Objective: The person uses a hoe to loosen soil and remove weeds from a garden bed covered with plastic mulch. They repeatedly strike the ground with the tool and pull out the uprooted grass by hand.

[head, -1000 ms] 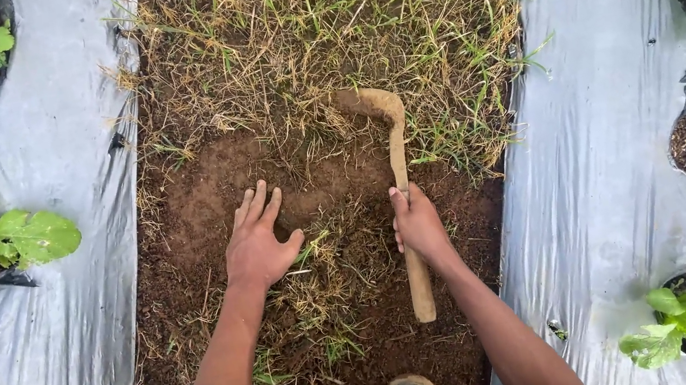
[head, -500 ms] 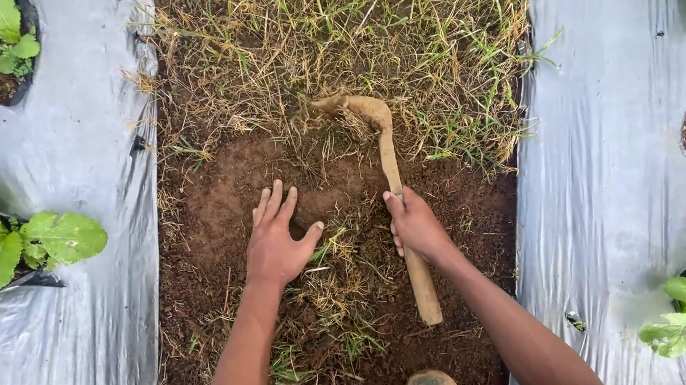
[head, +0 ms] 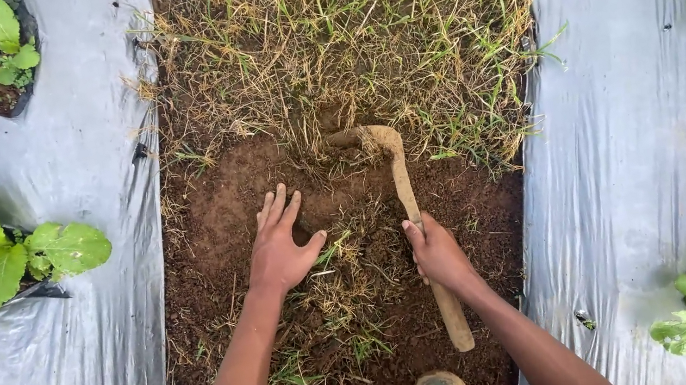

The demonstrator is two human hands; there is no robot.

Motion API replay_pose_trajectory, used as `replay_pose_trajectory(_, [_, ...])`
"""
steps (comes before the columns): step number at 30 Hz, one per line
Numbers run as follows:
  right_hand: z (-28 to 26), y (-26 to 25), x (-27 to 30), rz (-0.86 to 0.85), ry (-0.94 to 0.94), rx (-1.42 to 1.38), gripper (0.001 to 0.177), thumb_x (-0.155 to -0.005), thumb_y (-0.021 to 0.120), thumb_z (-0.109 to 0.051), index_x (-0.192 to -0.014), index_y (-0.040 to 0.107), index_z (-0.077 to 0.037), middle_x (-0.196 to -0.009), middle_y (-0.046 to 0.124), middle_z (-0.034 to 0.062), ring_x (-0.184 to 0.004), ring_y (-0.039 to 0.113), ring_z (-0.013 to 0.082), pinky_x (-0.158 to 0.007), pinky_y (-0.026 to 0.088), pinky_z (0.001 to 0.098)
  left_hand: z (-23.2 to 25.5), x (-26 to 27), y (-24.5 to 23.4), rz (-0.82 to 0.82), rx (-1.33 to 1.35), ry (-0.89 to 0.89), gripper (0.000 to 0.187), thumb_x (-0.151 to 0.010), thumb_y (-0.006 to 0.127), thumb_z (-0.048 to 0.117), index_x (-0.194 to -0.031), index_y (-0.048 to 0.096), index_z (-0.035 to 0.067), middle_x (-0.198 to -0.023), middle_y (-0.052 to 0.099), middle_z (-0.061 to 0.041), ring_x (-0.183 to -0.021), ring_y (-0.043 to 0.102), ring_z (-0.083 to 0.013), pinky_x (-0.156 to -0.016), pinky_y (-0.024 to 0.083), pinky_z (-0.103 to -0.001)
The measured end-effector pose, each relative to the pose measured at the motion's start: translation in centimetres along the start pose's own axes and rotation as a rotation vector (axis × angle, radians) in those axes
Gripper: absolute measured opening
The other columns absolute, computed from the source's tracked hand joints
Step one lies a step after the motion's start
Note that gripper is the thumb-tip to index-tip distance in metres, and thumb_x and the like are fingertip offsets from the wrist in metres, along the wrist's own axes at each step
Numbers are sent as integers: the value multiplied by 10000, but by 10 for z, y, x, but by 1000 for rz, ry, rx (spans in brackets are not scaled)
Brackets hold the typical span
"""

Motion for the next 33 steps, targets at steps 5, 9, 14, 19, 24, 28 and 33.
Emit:
replay_pose_trajectory(5, [-27,-15,-6,88,-7,-82,305,-1094,400,-206,-1105,546,62,-576,554,97,-375,554,173,-331,495,292,5,5,-1,28,15,55,815,-923,642,422,-1627,296,203,-1730,121,-6,-1596,91,-256,-1334,135,-441])
replay_pose_trajectory(9, [-12,-4,-13,66,25,-111,351,-1098,393,-198,-1205,505,118,-591,560,87,-400,552,151,-330,518,290,2,2,1,79,62,110,795,-928,657,376,-1617,312,182,-1717,157,-33,-1586,114,-292,-1334,160,-479])
replay_pose_trajectory(14, [-4,-10,3,62,54,-94,343,-1094,401,-205,-1189,518,103,-584,553,83,-399,553,156,-320,520,288,-3,-1,6,68,41,98,831,-902,674,413,-1620,312,201,-1725,141,-13,-1592,109,-281,-1331,140,-481])
replay_pose_trajectory(19, [-22,-7,-12,102,-20,-100,345,-1092,389,-217,-1181,507,95,-593,555,97,-420,568,169,-339,538,308,4,4,2,81,55,118,794,-936,655,361,-1619,301,163,-1719,139,-46,-1587,101,-303,-1340,154,-496])
replay_pose_trajectory(24, [-10,-4,18,40,72,-98,356,-1091,402,-189,-1227,508,122,-584,548,84,-401,552,144,-308,520,273,-4,-3,7,55,73,52,807,-886,676,456,-1589,376,200,-1727,141,22,-1598,108,-232,-1342,116,-443])
replay_pose_trajectory(28, [-14,-7,-2,55,44,-99,355,-1098,401,-179,-1249,508,124,-601,544,73,-413,537,134,-315,505,253,3,1,2,66,114,76,768,-904,678,405,-1569,396,144,-1718,164,-26,-1593,118,-270,-1345,134,-468])
replay_pose_trajectory(33, [-21,12,9,26,63,-214,437,-1087,406,-196,-1353,419,151,-589,535,74,-403,546,142,-316,523,276,12,1,-10,299,427,-115,492,-1019,567,339,-1469,485,155,-1498,505,-56,-1473,411,-277,-1238,360,-532])
Point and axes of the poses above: each hand's wrist, its own x-axis away from the middle knuckle, its own y-axis out of the palm, z = x × y, the point moved 3 cm from there along -x, towards the middle knuckle
